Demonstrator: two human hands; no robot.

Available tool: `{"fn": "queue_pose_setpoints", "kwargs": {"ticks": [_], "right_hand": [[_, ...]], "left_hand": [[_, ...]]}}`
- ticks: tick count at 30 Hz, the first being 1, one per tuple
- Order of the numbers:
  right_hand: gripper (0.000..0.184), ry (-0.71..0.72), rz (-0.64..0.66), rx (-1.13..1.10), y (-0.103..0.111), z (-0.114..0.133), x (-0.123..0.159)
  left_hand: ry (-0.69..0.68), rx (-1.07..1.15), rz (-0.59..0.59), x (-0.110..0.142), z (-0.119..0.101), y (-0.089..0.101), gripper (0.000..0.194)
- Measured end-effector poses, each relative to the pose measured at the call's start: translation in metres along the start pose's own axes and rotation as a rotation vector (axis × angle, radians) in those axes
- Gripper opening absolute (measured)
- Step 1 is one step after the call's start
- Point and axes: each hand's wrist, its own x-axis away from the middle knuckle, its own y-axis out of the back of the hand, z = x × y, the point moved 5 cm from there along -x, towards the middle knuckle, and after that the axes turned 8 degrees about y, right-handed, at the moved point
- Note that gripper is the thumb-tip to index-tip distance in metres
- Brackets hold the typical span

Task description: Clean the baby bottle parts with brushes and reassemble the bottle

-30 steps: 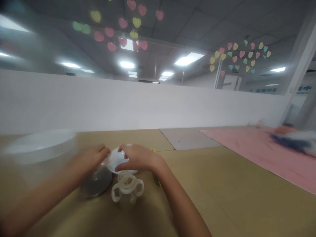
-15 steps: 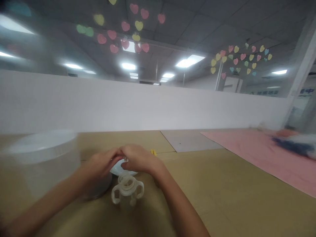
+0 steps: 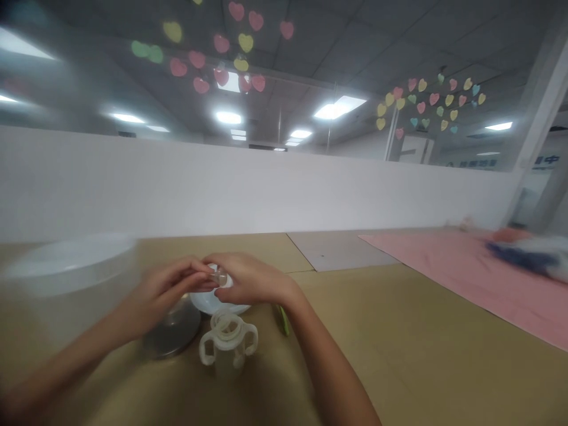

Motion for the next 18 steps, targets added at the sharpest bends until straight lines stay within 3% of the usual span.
{"fn": "queue_pose_setpoints", "kwargs": {"ticks": [3,9,13,18], "right_hand": [[0.042,-0.039,-0.021,-0.033,0.001,-0.004,0.000],[0.040,-0.131,-0.155,0.085,-0.005,-0.014,-0.004],[0.043,-0.126,-0.166,0.119,-0.010,-0.015,-0.008],[0.051,-0.112,-0.140,0.140,-0.013,-0.015,-0.010]], "left_hand": [[0.001,-0.044,-0.021,0.000,0.000,0.002,0.032],[-0.056,-0.304,-0.140,-0.003,-0.006,0.003,0.031],[0.025,-0.382,-0.179,-0.006,-0.003,0.003,0.034],[0.073,-0.231,-0.011,-0.010,0.002,-0.006,0.041]]}}
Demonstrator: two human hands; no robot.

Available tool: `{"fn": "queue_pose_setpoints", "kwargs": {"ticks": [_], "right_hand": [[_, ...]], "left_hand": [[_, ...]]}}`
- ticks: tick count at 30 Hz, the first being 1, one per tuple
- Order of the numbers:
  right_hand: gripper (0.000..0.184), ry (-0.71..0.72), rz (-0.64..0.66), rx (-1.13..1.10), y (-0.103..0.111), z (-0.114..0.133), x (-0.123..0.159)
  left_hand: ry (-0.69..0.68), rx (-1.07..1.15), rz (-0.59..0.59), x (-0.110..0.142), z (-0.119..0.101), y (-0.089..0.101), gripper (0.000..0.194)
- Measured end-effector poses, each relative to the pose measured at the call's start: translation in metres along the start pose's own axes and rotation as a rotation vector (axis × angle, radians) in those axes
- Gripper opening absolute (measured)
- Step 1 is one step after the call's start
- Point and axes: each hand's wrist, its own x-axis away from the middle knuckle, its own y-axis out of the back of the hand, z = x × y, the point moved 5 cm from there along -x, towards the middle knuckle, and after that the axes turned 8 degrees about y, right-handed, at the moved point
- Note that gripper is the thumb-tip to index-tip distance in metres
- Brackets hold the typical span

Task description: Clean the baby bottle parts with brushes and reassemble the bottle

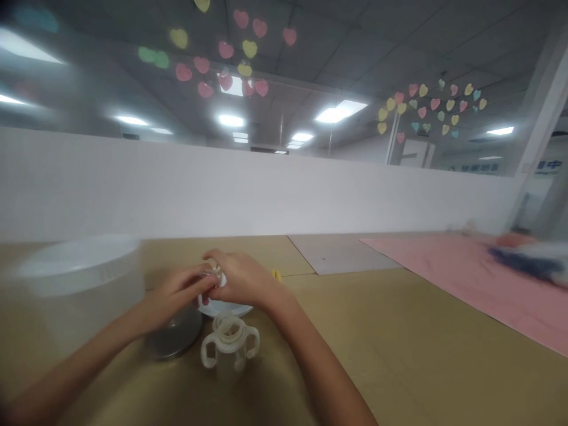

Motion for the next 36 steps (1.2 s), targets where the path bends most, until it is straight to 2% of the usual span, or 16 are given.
{"fn": "queue_pose_setpoints", "kwargs": {"ticks": [5,9,12,18,20,24,27,29,32,34,36], "right_hand": [[0.051,0.048,0.040,0.003,-0.004,0.000,-0.002],[0.050,0.005,0.089,0.042,-0.006,-0.002,-0.002],[0.047,0.017,0.139,-0.023,-0.006,0.003,0.000],[0.057,0.039,0.204,-0.103,-0.001,0.013,0.003],[0.056,0.025,0.211,-0.095,-0.001,0.012,0.003],[0.034,-0.052,0.182,0.034,-0.001,0.002,0.002],[0.020,-0.117,0.185,0.201,0.000,-0.009,0.003],[0.021,-0.153,0.147,0.276,0.005,-0.015,0.004],[0.033,-0.172,0.081,0.271,0.015,-0.017,0.008],[0.039,-0.175,0.065,0.221,0.020,-0.015,0.010],[0.042,-0.190,0.048,0.173,0.024,-0.014,0.012]], "left_hand": [[0.028,0.150,0.074,-0.006,0.008,-0.008,0.037],[-0.052,0.090,0.061,-0.006,0.008,-0.010,0.037],[-0.092,0.066,0.065,-0.003,0.005,-0.012,0.043],[-0.136,-0.005,-0.059,0.007,-0.005,-0.010,0.046],[-0.140,-0.031,-0.055,0.006,-0.005,-0.010,0.046],[-0.077,-0.011,-0.004,0.001,0.003,-0.012,0.048],[0.003,-0.011,0.100,0.001,0.008,-0.016,0.053],[0.045,-0.064,0.203,0.005,0.007,-0.021,0.056],[0.073,-0.142,0.322,0.013,0.003,-0.027,0.052],[0.083,-0.185,0.341,0.017,0.000,-0.031,0.057],[0.080,-0.241,0.312,0.018,-0.001,-0.035,0.058]]}}
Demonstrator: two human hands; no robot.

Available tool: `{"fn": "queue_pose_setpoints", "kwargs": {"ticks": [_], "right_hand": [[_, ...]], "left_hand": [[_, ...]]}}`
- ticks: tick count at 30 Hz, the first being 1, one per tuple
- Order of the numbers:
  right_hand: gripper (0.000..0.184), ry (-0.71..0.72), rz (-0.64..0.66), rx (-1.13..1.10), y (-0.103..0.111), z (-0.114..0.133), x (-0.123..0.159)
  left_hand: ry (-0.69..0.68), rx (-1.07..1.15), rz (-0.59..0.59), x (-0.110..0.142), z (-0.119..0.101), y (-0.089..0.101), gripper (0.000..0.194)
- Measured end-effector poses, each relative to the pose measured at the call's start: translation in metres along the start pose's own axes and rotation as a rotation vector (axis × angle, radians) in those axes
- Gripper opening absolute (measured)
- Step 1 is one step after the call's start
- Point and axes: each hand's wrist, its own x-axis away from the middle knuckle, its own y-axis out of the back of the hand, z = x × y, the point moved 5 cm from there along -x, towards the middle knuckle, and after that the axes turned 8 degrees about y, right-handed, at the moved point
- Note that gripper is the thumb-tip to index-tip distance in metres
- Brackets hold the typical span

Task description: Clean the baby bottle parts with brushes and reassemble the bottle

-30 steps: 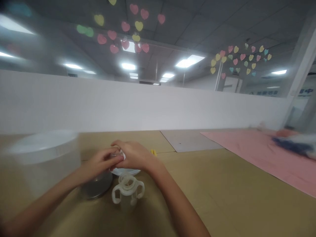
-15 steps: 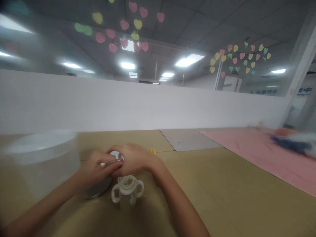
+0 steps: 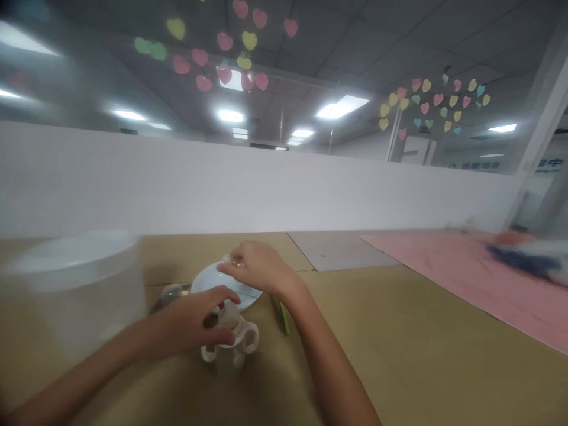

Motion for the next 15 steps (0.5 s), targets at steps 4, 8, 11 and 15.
{"fn": "queue_pose_setpoints", "kwargs": {"ticks": [4,8,11,15], "right_hand": [[0.044,-0.038,0.023,-0.063,0.000,0.000,0.002],[0.040,0.034,0.186,-0.162,-0.008,0.003,0.003],[0.037,0.148,0.302,-0.223,-0.012,0.007,0.005],[0.029,0.209,0.356,-0.243,-0.018,0.008,0.005]], "left_hand": [[-0.033,-0.057,-0.034,-0.006,-0.001,-0.007,0.044],[-0.033,-0.037,-0.017,-0.009,0.000,-0.007,0.042],[-0.015,0.005,0.016,-0.007,0.001,-0.003,0.041],[0.015,0.101,0.101,-0.008,0.006,-0.004,0.036]]}}
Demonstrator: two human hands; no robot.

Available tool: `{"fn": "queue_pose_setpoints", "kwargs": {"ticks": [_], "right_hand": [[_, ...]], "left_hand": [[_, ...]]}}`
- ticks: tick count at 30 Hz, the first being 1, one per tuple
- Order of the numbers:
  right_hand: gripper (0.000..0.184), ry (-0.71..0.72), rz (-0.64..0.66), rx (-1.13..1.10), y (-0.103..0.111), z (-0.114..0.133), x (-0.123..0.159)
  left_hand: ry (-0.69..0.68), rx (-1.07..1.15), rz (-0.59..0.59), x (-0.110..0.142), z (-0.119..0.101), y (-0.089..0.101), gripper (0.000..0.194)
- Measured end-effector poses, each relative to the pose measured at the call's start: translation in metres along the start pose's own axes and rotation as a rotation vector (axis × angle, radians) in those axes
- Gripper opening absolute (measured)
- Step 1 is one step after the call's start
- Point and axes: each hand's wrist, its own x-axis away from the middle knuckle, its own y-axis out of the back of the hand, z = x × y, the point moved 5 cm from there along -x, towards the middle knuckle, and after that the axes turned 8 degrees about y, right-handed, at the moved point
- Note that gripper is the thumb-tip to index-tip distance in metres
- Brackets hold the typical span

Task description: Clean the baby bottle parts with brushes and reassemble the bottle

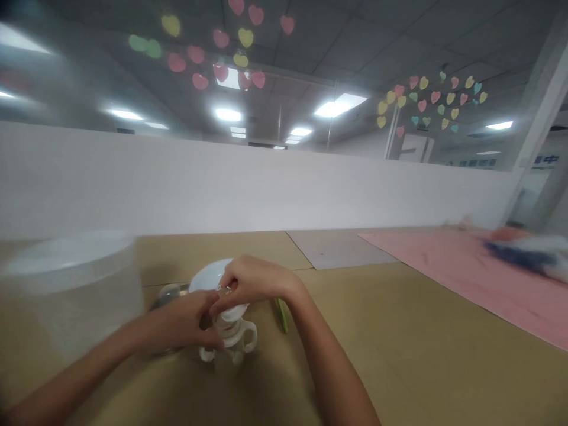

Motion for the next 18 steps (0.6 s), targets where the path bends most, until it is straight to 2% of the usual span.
{"fn": "queue_pose_setpoints", "kwargs": {"ticks": [6,12,18], "right_hand": [[0.020,-0.020,0.079,-0.056,-0.008,-0.002,-0.005],[0.017,-0.060,0.022,-0.029,-0.010,-0.005,-0.009],[0.018,-0.031,0.001,-0.018,-0.013,-0.008,-0.011]], "left_hand": [[-0.095,0.165,0.023,-0.013,0.008,-0.003,0.045],[-0.115,0.194,-0.052,-0.019,0.014,-0.003,0.043],[-0.103,0.210,-0.049,-0.019,0.014,-0.004,0.043]]}}
